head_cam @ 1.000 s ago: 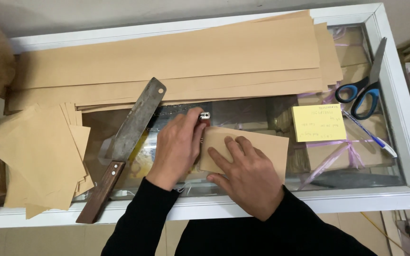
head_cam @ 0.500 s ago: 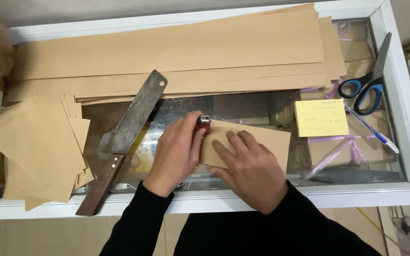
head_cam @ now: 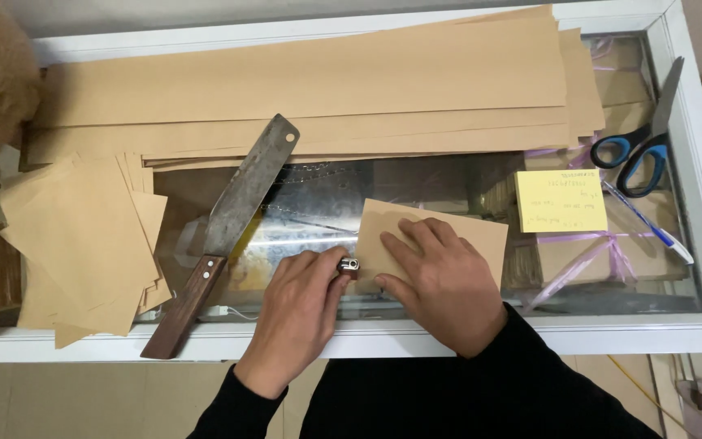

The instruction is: Folding brown paper strips and cutting them with a large knife while using a lighter to singe edges.

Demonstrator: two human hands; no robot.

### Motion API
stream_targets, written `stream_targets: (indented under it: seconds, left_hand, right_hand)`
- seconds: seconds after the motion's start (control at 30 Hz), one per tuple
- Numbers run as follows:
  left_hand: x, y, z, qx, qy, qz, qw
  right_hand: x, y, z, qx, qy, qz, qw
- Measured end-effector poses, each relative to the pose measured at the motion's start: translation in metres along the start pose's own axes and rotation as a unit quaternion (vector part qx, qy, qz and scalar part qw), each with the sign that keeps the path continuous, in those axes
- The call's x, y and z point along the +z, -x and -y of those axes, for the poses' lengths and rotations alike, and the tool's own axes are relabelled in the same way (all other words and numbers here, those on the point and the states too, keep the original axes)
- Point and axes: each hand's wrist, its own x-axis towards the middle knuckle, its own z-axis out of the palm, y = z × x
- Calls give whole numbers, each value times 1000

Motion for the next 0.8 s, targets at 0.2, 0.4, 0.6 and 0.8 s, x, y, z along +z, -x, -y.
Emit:
stream_targets:
  seconds: [0.2, 0.4, 0.6, 0.8]
  left_hand:
    - [-6, 13, 6, -47, 63, 30, 996]
    - [-14, 15, 18, -255, 57, 49, 964]
    - [-1, 18, 39, -221, -43, 29, 974]
    - [5, 21, 43, -237, -65, 32, 969]
  right_hand:
    - [-6, 3, -18, 42, -168, 50, 984]
    - [-12, 14, -60, 113, 14, 61, 992]
    - [-9, 14, -63, 196, 74, 195, 958]
    - [-5, 8, -79, 265, -62, 209, 939]
